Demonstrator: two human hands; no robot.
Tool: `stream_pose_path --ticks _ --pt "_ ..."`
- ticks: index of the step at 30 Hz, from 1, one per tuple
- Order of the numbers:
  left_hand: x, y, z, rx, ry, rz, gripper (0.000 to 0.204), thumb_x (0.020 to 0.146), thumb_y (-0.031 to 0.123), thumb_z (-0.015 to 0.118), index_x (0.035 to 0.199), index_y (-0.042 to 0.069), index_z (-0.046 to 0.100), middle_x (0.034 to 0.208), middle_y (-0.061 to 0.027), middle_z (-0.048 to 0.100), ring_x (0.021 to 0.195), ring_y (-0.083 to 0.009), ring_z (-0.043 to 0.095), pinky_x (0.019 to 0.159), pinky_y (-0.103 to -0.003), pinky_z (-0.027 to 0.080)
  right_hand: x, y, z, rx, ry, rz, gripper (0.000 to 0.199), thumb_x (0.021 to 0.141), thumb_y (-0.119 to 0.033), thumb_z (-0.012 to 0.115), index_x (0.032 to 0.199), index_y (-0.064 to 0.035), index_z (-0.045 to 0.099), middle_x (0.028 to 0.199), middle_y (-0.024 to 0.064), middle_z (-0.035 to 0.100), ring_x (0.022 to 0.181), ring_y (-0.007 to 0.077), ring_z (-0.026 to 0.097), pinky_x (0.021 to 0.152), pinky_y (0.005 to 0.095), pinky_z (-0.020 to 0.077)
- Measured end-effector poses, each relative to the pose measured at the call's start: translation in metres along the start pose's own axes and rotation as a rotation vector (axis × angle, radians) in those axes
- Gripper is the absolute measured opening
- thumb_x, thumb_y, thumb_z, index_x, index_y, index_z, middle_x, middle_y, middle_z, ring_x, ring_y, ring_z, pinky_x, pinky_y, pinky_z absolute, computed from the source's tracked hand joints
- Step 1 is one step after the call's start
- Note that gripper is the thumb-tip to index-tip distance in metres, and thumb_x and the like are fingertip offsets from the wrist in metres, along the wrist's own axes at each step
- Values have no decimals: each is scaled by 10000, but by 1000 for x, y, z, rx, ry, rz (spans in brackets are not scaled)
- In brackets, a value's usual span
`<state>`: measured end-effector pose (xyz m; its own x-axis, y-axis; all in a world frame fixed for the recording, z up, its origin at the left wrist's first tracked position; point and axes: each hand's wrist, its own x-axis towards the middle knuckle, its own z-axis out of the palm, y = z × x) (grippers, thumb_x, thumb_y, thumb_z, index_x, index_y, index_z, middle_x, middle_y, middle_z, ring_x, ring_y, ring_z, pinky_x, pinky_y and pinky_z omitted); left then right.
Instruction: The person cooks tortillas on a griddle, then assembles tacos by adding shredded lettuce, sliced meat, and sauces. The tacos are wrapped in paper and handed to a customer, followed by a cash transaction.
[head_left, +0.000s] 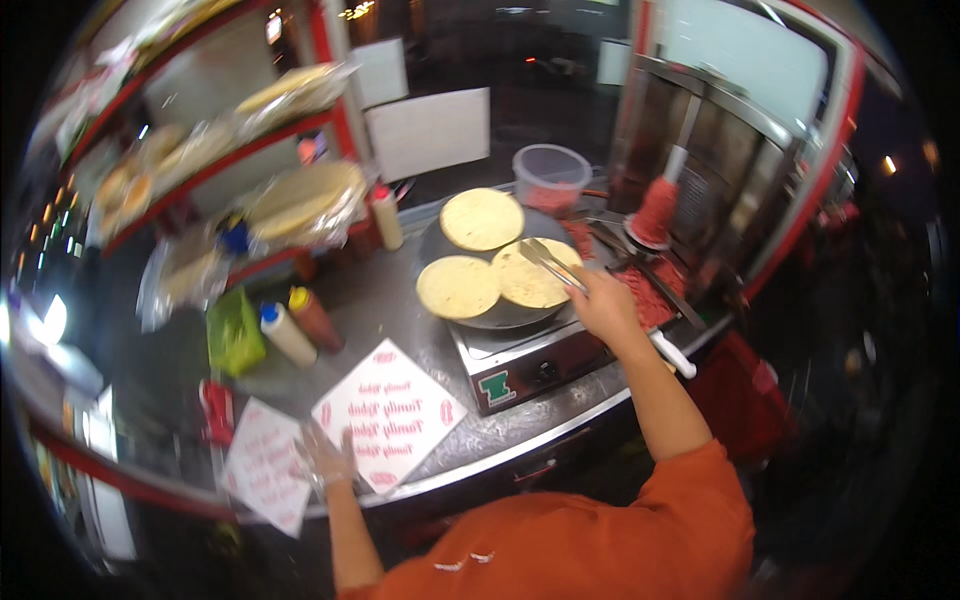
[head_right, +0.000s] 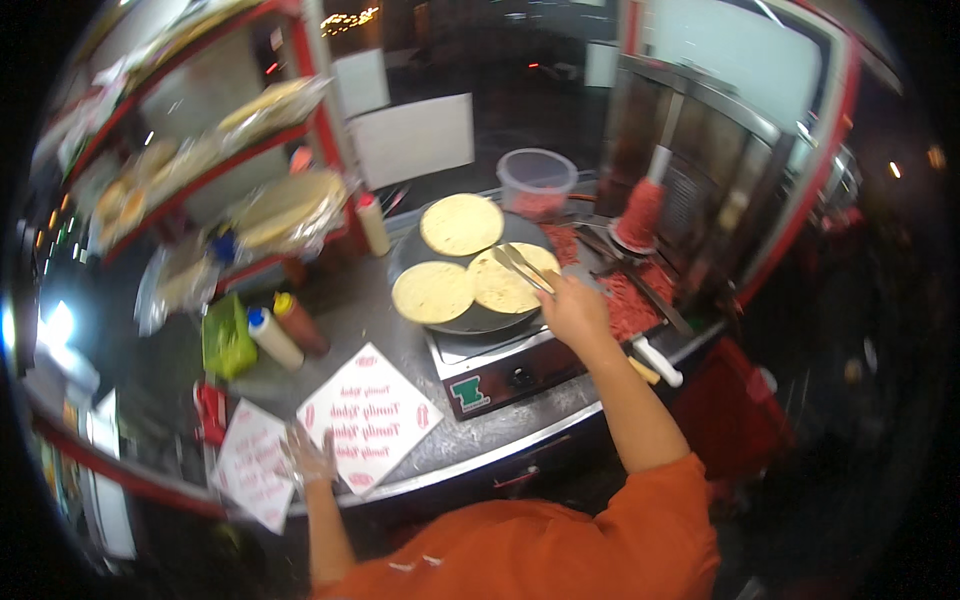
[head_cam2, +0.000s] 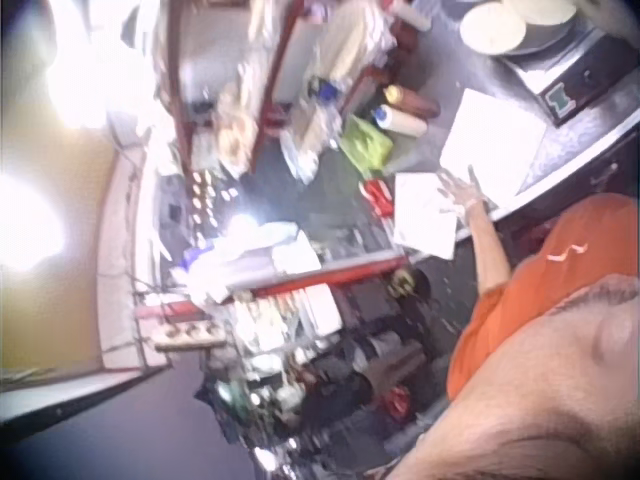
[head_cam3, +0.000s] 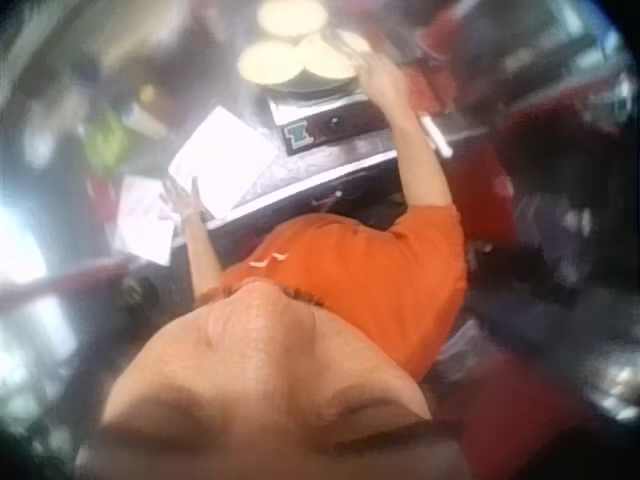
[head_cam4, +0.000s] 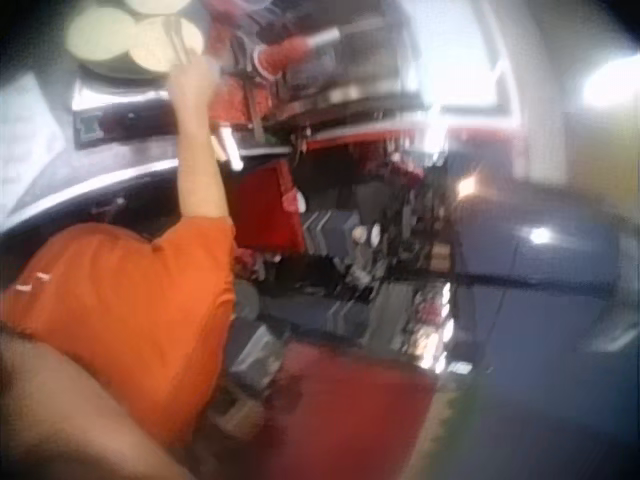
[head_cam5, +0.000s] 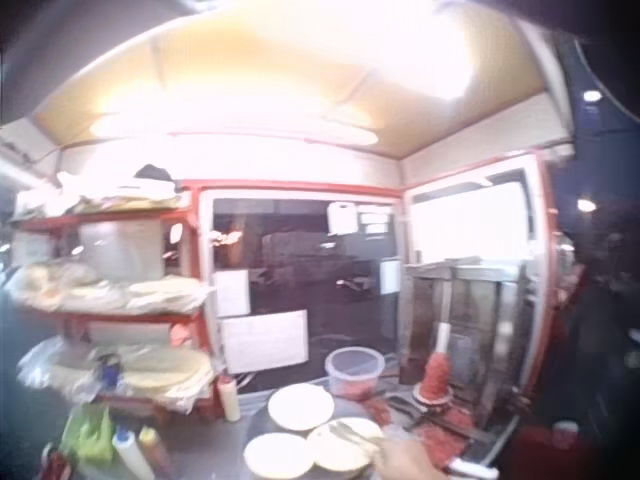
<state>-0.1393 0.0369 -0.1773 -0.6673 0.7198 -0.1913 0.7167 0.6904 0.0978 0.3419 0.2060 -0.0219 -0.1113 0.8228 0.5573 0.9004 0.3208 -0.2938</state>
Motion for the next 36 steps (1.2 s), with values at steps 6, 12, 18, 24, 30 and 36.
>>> stream_pose_path --ticks 6,12,18,24,30,36 --pt "11 -1 15 -4 8 10 909 992 715 454 1691 204 178 1758 -39 184 1605 -359 160 1200 -774 148 -9 -16 -4 -23 -115 80 430 1001 -317 645 1311 -20 655 1077 220 715 1020 426 689 869 514 552" --pt "35 -18 41 54 143 100 871 1007 722 405 1666 164 284 1718 -133 275 1559 -474 214 1263 -610 211 -62 -49 4 856 152 122 400 1055 -253 645 1365 1 630 1069 134 696 930 228 663 800 332 531" --pt "51 -23 65 -42 272 150 839 1000 605 546 1638 104 331 1675 -178 341 1537 -456 262 1271 -550 241 -122 -80 62 1319 -345 228 503 1093 -250 586 1511 -33 410 1196 44 615 937 88 594 786 254 523" --pt "63 -32 73 -149 298 230 822 999 566 580 1634 104 339 1664 -180 358 1526 -450 286 1266 -548 252 -153 -28 43 1308 -470 -176 518 1057 -167 639 1513 -30 433 1314 123 599 1147 164 605 973 322 502" --pt "43 -32 61 -139 294 177 781 994 592 556 1607 131 408 1653 -169 385 1521 -440 311 1246 -612 231 -156 49 34 1096 -492 -168 542 1013 -197 711 1509 -92 519 1112 76 661 826 134 607 736 282 504" --pt "15 -6 37 -121 252 18 719 989 587 557 1577 183 467 1659 -111 401 1546 -344 328 1234 -689 180 -163 80 47 962 -605 -137 525 1051 -317 634 1517 -110 508 1112 157 676 964 321 697 841 405 554"
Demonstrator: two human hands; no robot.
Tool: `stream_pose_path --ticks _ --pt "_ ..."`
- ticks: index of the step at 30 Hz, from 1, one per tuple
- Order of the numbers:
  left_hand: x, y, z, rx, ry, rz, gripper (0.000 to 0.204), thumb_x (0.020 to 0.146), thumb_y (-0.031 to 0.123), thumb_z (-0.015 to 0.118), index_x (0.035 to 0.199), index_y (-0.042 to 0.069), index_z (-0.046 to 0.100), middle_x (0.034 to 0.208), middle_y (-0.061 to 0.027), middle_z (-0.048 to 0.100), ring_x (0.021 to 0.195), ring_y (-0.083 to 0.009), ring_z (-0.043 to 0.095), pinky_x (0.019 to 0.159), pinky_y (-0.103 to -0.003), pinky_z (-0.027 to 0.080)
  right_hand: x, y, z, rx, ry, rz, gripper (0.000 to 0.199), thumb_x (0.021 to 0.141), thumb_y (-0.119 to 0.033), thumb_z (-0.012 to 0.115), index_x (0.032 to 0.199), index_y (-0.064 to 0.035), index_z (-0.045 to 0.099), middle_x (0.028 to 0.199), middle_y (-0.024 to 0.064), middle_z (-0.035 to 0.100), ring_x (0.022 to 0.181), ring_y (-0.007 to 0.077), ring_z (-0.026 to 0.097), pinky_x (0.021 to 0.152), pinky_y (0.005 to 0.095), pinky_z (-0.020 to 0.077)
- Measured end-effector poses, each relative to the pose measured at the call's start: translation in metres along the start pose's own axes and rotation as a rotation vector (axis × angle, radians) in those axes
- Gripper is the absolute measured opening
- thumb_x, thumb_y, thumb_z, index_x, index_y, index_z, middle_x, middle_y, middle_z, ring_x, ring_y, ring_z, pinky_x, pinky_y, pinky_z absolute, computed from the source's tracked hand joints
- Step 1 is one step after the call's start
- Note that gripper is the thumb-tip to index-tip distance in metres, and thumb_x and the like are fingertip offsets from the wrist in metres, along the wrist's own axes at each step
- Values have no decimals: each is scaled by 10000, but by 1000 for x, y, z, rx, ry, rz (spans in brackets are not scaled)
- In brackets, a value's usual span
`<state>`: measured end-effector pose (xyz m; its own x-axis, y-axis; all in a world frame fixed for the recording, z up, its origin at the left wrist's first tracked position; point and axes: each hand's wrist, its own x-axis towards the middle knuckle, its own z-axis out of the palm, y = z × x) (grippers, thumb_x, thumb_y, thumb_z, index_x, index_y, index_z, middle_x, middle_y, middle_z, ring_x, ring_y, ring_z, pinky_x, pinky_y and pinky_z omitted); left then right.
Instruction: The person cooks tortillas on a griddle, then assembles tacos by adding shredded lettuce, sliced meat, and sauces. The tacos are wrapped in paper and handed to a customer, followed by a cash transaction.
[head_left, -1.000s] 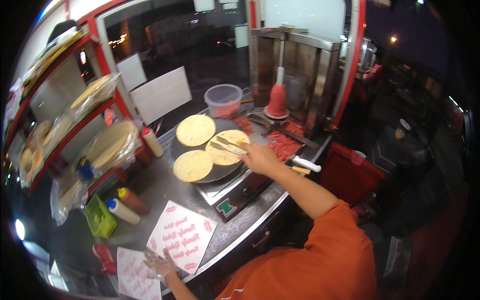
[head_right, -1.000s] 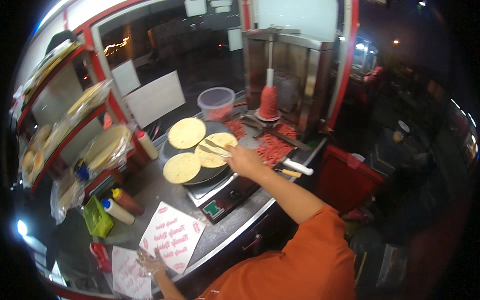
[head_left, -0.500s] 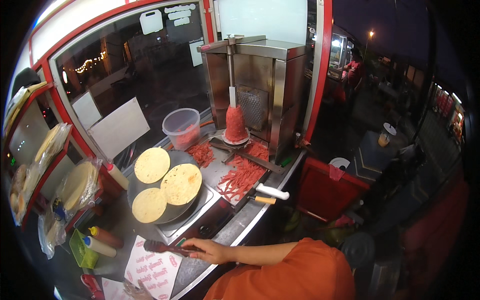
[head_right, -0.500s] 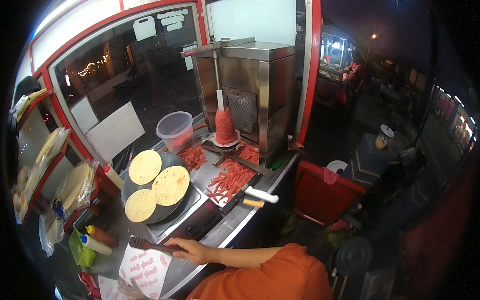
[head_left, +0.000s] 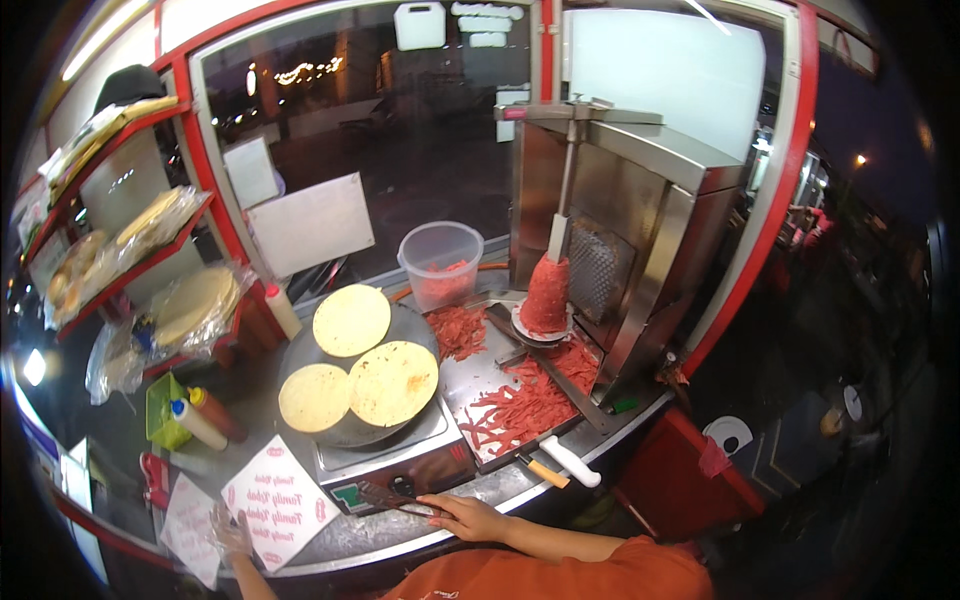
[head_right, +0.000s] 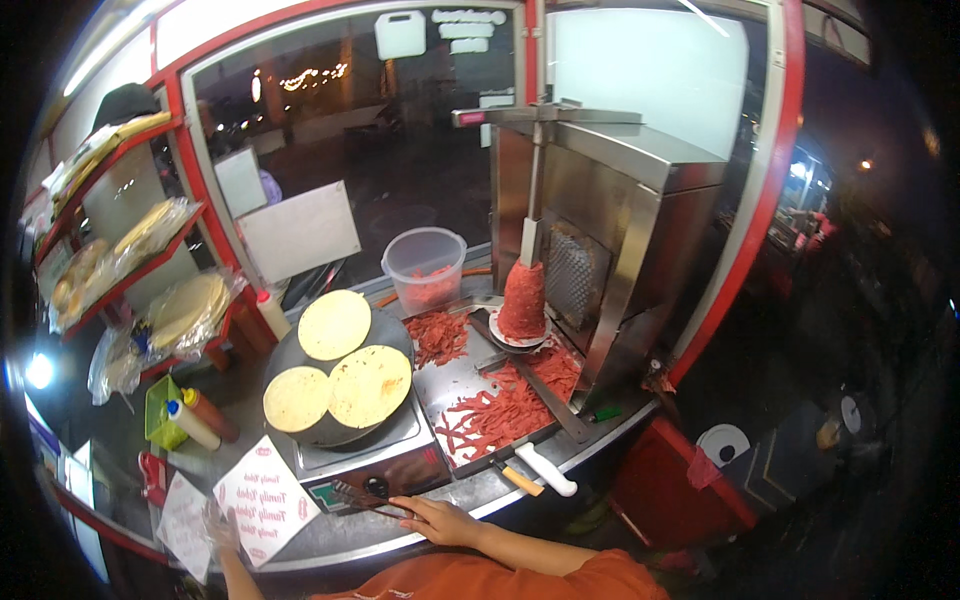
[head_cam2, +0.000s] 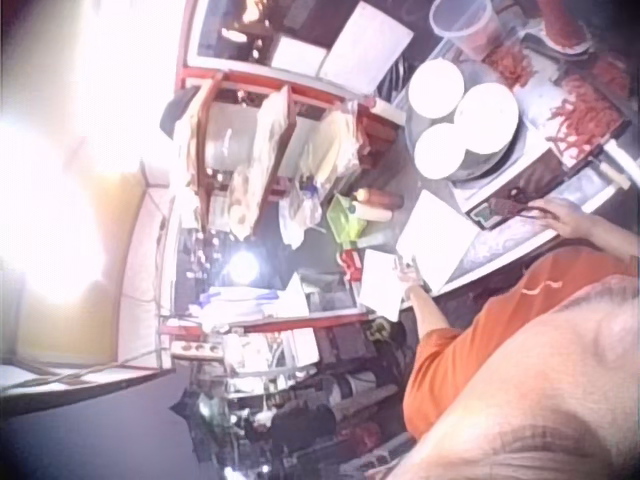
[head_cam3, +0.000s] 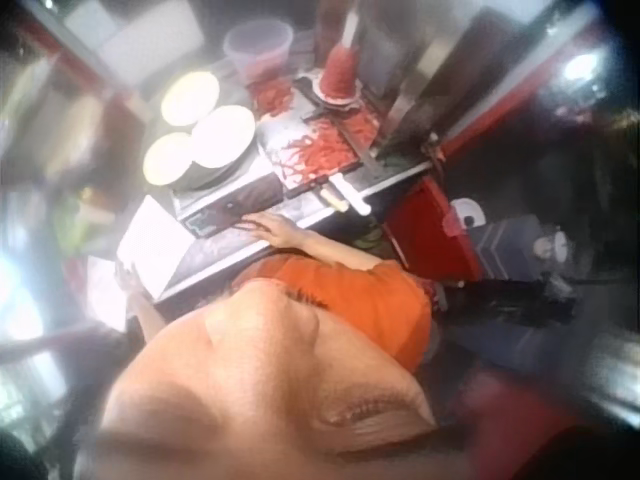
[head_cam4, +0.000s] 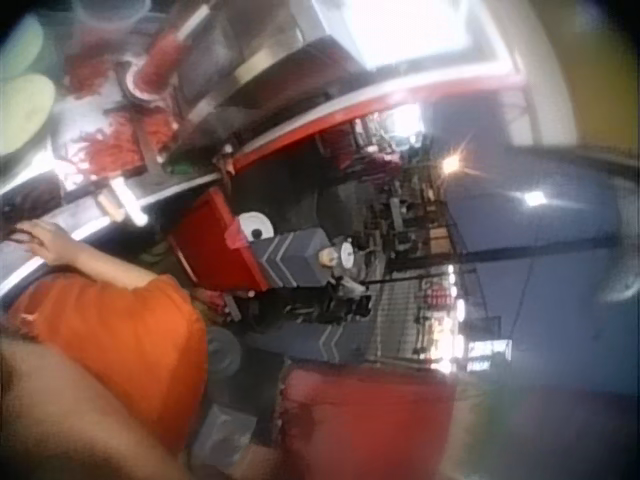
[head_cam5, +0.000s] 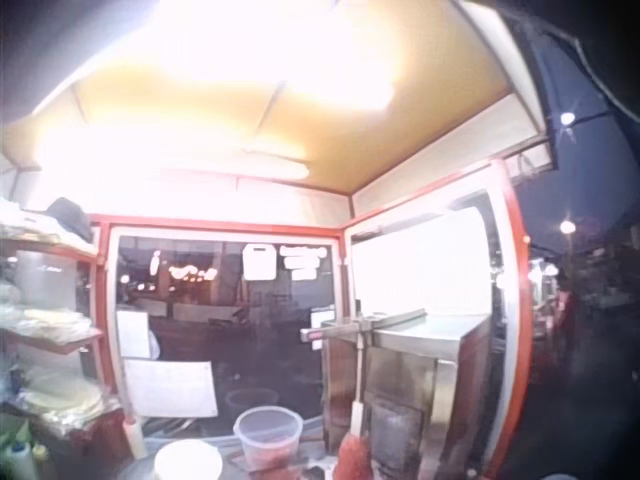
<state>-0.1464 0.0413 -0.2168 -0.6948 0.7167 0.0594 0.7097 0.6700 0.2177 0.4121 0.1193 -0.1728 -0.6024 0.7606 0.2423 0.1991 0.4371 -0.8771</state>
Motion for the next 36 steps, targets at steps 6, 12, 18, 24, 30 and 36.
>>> stream_pose_path --ticks 6,12,18,24,30,36 --pt "-5 10 -14 15 -11 -30 690 987 566 574 1561 192 488 1660 -73 408 1550 -292 340 1249 -676 162 -1 0 -1 -9 -107 -89 561 1042 -325 644 1540 -139 466 1071 148 679 935 335 696 819 414 551" --pt "-6 6 -10 -75 25 -36 667 973 513 632 1526 153 532 1637 -85 441 1536 -297 363 1264 -604 207 0 -2 -9 -53 -214 -17 617 1001 -367 703 1536 -154 480 1047 138 653 912 314 684 798 408 552" --pt "-5 4 -9 -48 98 13 604 966 438 675 1470 119 579 1582 -127 497 1476 -326 449 1233 -459 356 1 -1 -4 -77 -147 -162 620 960 -312 776 1504 -141 530 992 108 646 785 222 650 728 342 546" --pt "-12 11 -21 -54 34 -29 646 972 497 638 1518 169 533 1619 -87 460 1522 -285 385 1262 -521 281 0 0 0 -99 -175 -105 586 946 -281 796 1467 -123 578 1024 111 691 776 212 674 718 336 558" --pt "-14 14 -25 -28 -15 -57 674 981 564 582 1539 191 513 1643 -55 431 1537 -260 364 1285 -589 155 -5 3 5 -98 -71 -101 584 958 -341 767 1475 -153 572 1040 121 714 817 271 712 728 380 574" --pt "-4 0 -8 -30 3 -29 699 970 550 605 1523 131 526 1617 -92 459 1527 -328 362 1284 -516 217 -7 10 10 -109 -2 -136 588 935 -277 805 1446 -83 588 1058 147 725 802 254 731 722 356 590"
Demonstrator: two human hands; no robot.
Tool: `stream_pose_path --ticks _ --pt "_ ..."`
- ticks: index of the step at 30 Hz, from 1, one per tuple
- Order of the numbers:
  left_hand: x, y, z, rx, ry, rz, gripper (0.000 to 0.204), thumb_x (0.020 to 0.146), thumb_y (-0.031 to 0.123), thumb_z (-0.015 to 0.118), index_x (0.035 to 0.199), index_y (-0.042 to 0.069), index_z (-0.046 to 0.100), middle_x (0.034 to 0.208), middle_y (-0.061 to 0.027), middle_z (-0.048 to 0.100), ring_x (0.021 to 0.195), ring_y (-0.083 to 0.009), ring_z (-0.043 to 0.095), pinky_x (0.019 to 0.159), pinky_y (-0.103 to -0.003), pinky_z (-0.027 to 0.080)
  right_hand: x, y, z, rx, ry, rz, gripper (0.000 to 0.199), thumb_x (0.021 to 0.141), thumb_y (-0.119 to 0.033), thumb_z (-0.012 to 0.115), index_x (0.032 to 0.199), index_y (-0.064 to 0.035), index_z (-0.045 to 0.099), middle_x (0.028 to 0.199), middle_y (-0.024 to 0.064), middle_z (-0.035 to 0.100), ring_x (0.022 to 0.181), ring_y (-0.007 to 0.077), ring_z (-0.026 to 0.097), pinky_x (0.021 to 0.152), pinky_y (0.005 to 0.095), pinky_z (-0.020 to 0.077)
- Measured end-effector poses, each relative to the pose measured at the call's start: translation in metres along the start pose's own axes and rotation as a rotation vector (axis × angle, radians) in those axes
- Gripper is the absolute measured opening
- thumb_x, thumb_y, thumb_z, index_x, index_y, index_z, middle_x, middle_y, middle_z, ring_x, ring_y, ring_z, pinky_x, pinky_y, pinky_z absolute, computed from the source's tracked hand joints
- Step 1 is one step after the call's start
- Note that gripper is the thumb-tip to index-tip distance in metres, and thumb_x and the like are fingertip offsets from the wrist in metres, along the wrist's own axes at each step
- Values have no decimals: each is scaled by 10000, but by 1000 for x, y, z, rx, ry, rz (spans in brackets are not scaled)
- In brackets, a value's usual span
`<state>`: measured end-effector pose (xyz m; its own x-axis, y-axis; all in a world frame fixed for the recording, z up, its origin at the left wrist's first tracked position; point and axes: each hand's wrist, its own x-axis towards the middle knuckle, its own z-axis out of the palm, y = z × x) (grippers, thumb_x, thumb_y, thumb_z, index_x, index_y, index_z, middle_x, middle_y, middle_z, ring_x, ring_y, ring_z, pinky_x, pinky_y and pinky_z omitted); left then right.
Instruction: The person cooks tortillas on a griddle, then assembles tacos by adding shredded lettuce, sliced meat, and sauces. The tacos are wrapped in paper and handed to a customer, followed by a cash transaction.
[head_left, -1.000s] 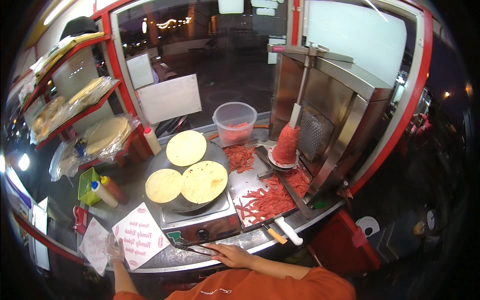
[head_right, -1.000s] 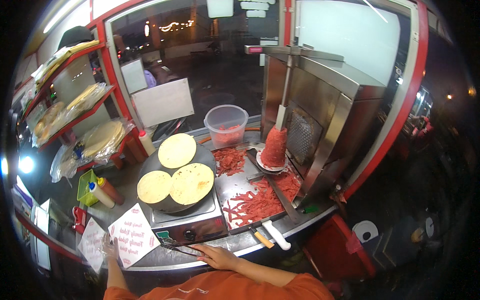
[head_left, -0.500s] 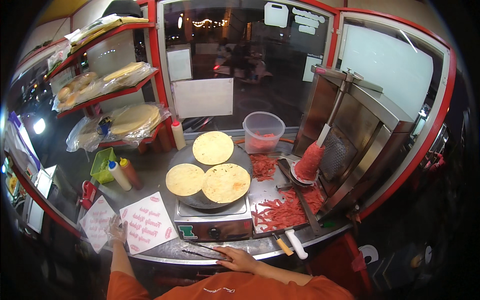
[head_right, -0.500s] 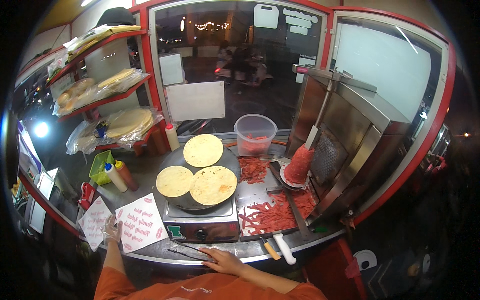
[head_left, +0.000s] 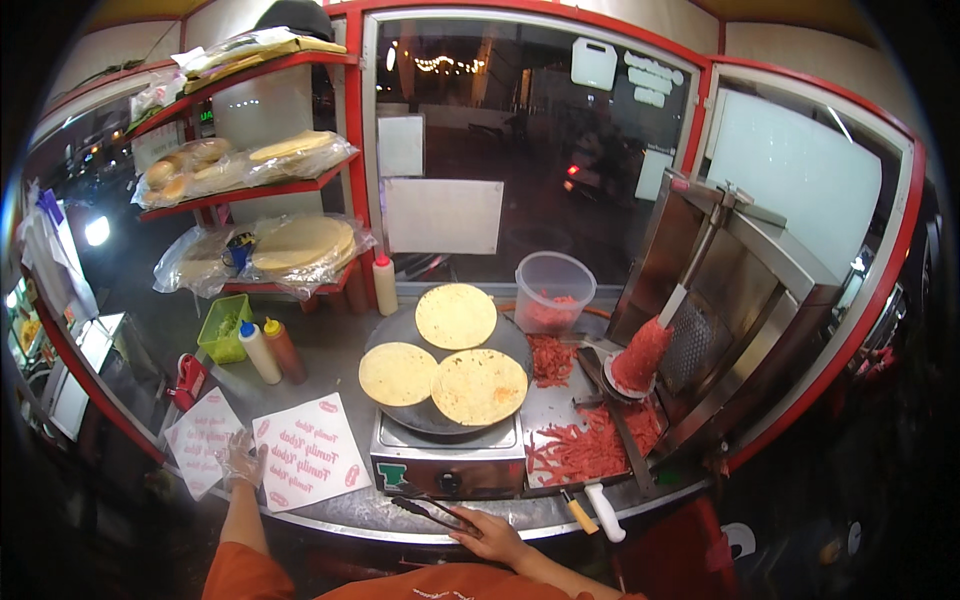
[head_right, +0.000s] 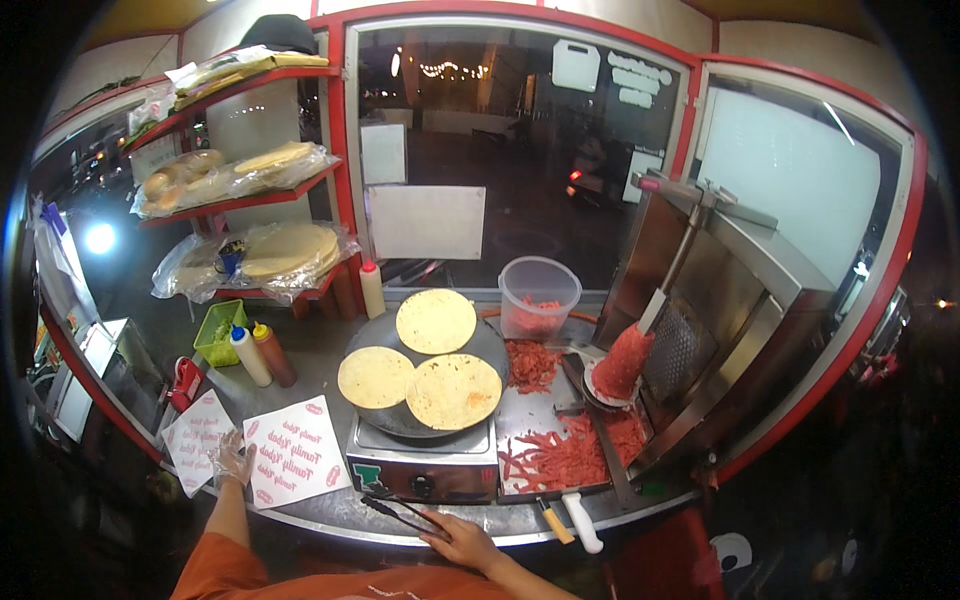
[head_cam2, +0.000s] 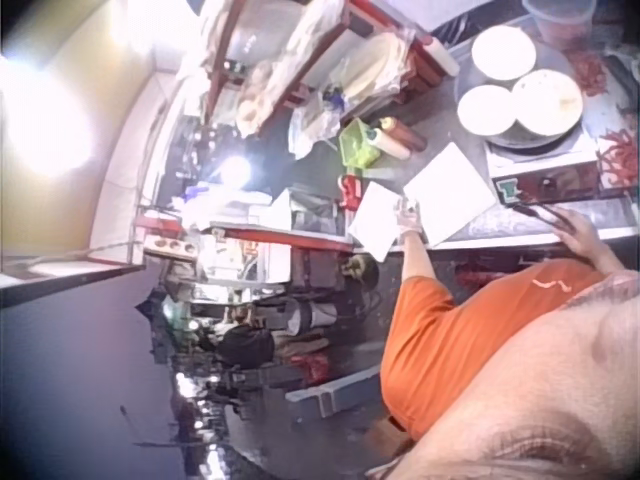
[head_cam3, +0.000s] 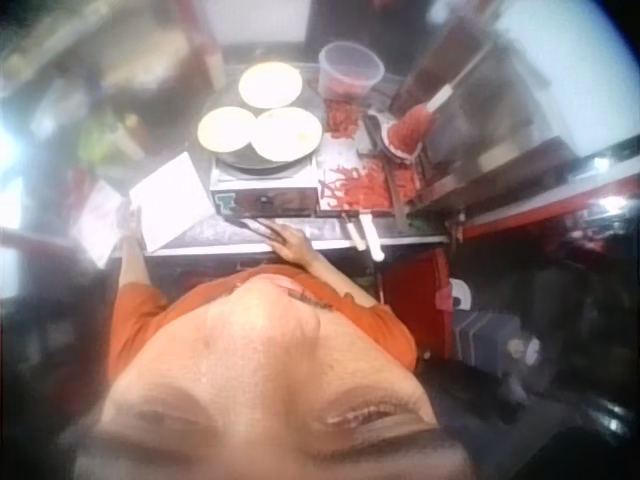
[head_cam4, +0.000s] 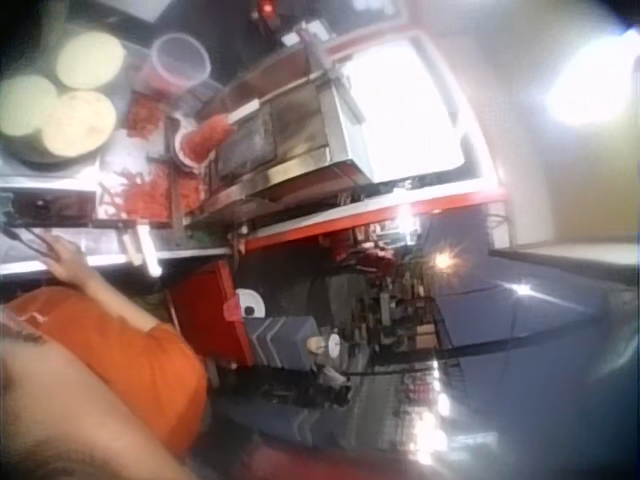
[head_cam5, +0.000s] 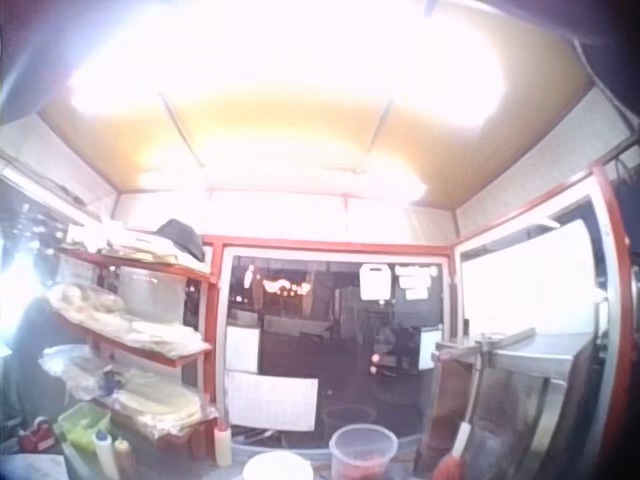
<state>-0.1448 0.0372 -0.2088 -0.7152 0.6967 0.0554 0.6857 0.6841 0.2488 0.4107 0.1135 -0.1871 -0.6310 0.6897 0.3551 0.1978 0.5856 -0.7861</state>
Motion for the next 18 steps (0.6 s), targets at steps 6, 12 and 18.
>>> stream_pose_path --ticks 6,12,18 --pt "-3 -2 1 -94 77 28 691 925 478 700 1492 111 558 1577 -154 495 1495 -375 397 1251 -526 283 -1 -1 4 -2 161 -16 590 914 -221 825 1436 -73 595 1082 160 736 818 232 749 724 338 611" --pt "-1 -2 1 -75 7 -24 701 931 567 645 1530 224 523 1647 -37 434 1566 -267 310 1260 -671 87 -1 0 5 -16 170 12 586 908 -212 829 1426 -65 599 1126 174 738 866 242 765 739 338 617" --pt "6 -12 10 -171 42 33 679 938 510 666 1522 188 534 1637 -75 443 1561 -286 316 1263 -660 115 0 -4 8 -39 210 23 588 881 -122 848 1404 -14 601 1195 166 719 933 201 754 784 321 621"
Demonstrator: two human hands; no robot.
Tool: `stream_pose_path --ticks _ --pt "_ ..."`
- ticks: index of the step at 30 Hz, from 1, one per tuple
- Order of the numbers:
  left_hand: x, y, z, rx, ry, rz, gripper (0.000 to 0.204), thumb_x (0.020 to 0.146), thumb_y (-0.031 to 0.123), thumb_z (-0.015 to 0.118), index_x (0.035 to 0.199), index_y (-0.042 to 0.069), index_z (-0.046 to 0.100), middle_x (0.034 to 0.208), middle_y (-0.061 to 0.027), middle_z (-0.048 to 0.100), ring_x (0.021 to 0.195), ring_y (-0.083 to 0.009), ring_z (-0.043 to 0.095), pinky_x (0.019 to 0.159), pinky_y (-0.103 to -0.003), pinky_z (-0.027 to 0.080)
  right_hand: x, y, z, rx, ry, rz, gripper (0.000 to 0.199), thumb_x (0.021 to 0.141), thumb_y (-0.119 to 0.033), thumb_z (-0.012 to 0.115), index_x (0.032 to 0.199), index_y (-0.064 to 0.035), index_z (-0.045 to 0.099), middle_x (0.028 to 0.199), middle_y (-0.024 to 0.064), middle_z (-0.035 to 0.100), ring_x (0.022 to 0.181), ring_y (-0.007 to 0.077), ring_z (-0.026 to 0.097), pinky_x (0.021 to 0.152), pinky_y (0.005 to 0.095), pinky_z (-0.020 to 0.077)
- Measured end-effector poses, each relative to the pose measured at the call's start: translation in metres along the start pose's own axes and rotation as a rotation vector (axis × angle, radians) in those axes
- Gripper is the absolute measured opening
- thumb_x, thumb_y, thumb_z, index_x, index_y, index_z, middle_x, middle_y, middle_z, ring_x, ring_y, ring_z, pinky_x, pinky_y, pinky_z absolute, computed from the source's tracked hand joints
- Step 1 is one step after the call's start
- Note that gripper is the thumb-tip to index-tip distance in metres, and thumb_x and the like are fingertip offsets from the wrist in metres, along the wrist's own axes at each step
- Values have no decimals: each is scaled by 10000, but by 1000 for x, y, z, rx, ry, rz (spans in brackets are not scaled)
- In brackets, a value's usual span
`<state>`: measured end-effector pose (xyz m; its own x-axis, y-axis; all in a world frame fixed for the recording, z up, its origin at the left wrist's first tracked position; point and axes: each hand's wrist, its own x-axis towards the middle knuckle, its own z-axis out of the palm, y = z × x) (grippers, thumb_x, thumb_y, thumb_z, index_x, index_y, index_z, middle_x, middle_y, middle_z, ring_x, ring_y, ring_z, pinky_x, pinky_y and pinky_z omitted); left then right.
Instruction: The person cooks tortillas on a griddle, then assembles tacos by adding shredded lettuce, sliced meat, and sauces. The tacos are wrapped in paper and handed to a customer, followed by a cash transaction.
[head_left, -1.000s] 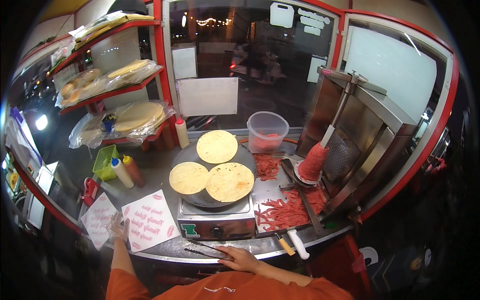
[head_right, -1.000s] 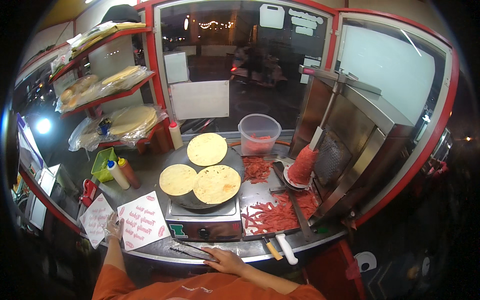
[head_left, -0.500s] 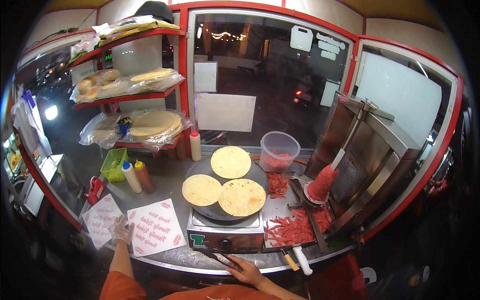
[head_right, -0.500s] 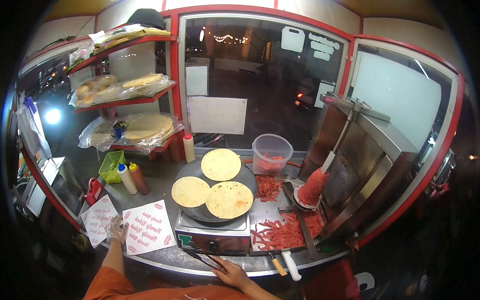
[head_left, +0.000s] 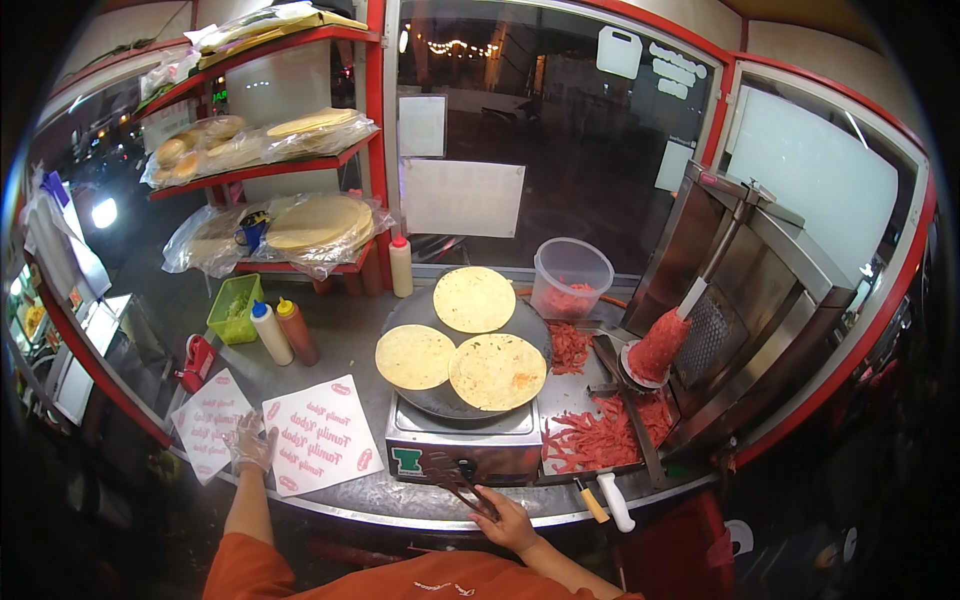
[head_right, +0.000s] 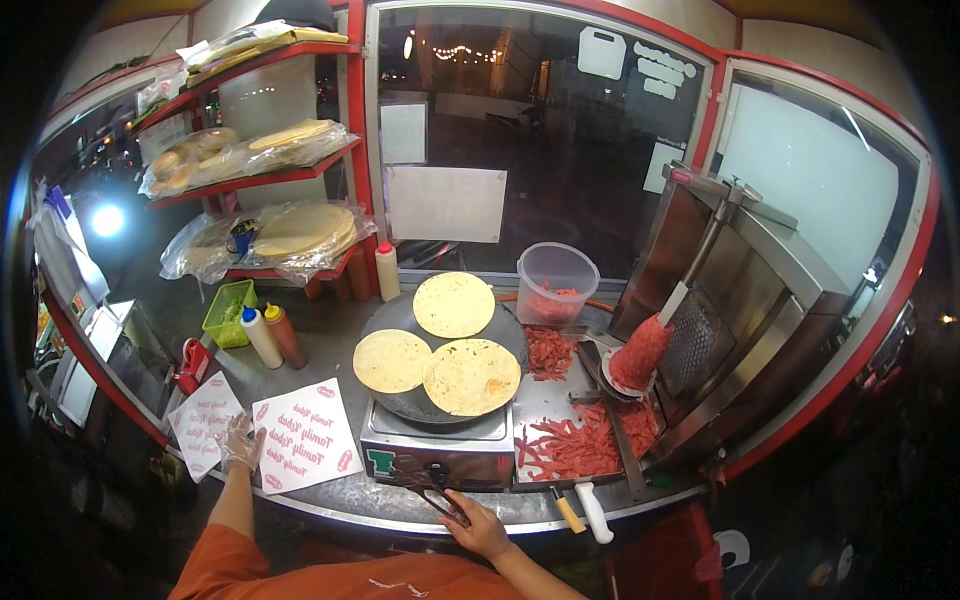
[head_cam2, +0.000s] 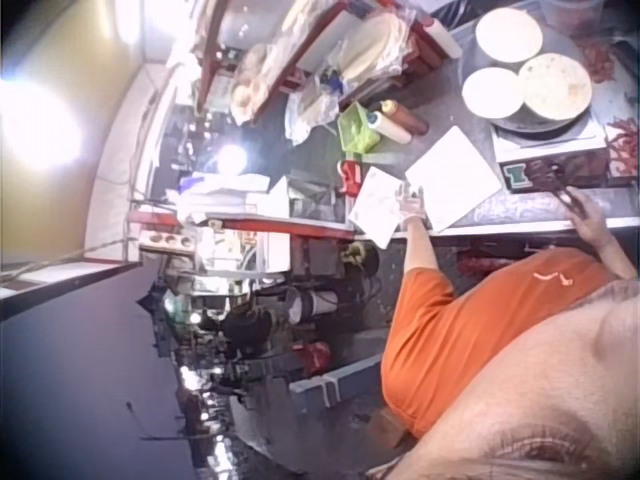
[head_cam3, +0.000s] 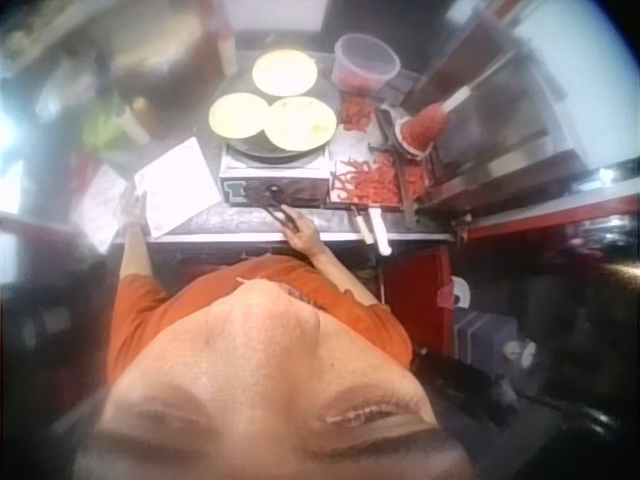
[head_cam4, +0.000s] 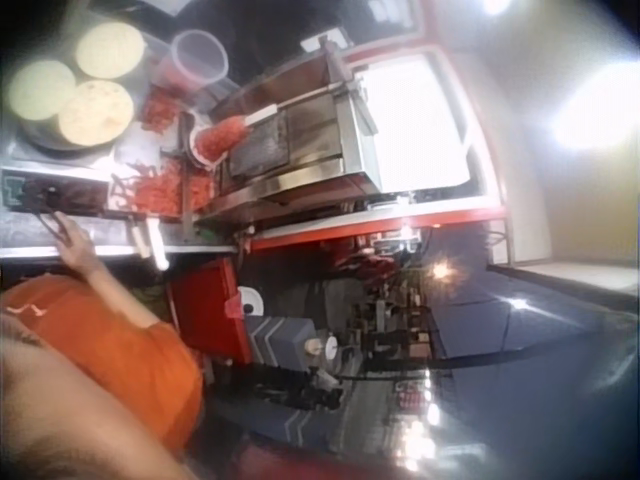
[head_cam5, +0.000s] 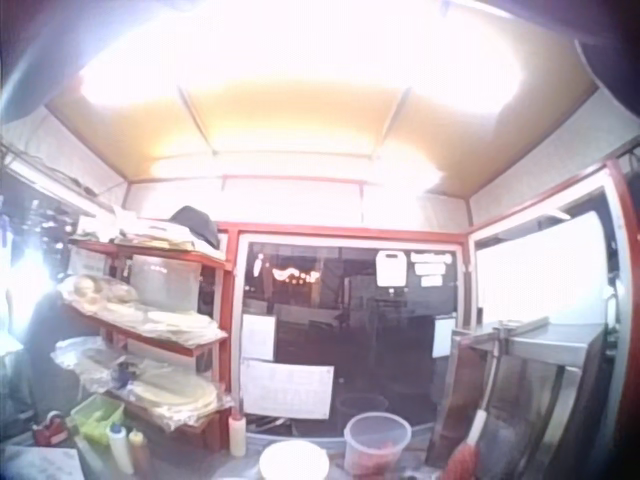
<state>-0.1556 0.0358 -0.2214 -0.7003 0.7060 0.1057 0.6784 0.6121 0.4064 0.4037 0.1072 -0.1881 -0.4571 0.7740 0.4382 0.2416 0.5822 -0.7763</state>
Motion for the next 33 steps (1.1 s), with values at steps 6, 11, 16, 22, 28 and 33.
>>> stream_pose_path --ticks 6,11,16,22,28,33 --pt "-3 5 -2 43 41 39 669 929 466 705 1482 118 562 1578 -151 495 1481 -367 425 1237 -568 285 47 -41 -39 -168 215 -155 469 909 -141 801 1333 5 661 1129 147 735 898 228 732 788 354 589" --pt "-6 14 -11 122 -55 -32 708 958 603 597 1536 205 506 1667 -71 396 1555 -278 328 1247 -678 135 140 -71 -122 -414 375 -18 400 980 -206 704 1314 11 669 893 211 675 809 394 662 712 471 516" --pt "-5 12 -7 174 -92 -58 707 975 631 551 1548 221 493 1672 -42 391 1565 -254 315 1249 -694 109 192 -76 -145 -812 -65 144 364 967 -290 690 1269 -87 695 957 189 689 840 434 697 739 525 557" --pt "5 -9 10 151 -41 -34 724 965 652 552 1548 227 498 1672 -43 390 1569 -255 308 1246 -689 114 217 -94 -142 -991 -185 126 331 947 -317 697 1202 -106 711 992 136 689 843 385 706 726 500 566" --pt "3 -2 5 156 -25 -13 711 971 654 548 1533 220 519 1669 -38 393 1567 -246 310 1247 -684 121 185 -159 -177 -1091 -161 -305 387 841 -117 696 1214 -20 671 935 100 649 802 296 705 669 419 574" --pt "-3 17 -9 252 -89 -80 726 994 660 492 1583 238 446 1691 -16 353 1584 -241 274 1253 -683 118 182 -144 -134 -1241 -353 -161 387 810 -87 684 1187 -12 645 966 112 646 827 291 706 660 409 574"
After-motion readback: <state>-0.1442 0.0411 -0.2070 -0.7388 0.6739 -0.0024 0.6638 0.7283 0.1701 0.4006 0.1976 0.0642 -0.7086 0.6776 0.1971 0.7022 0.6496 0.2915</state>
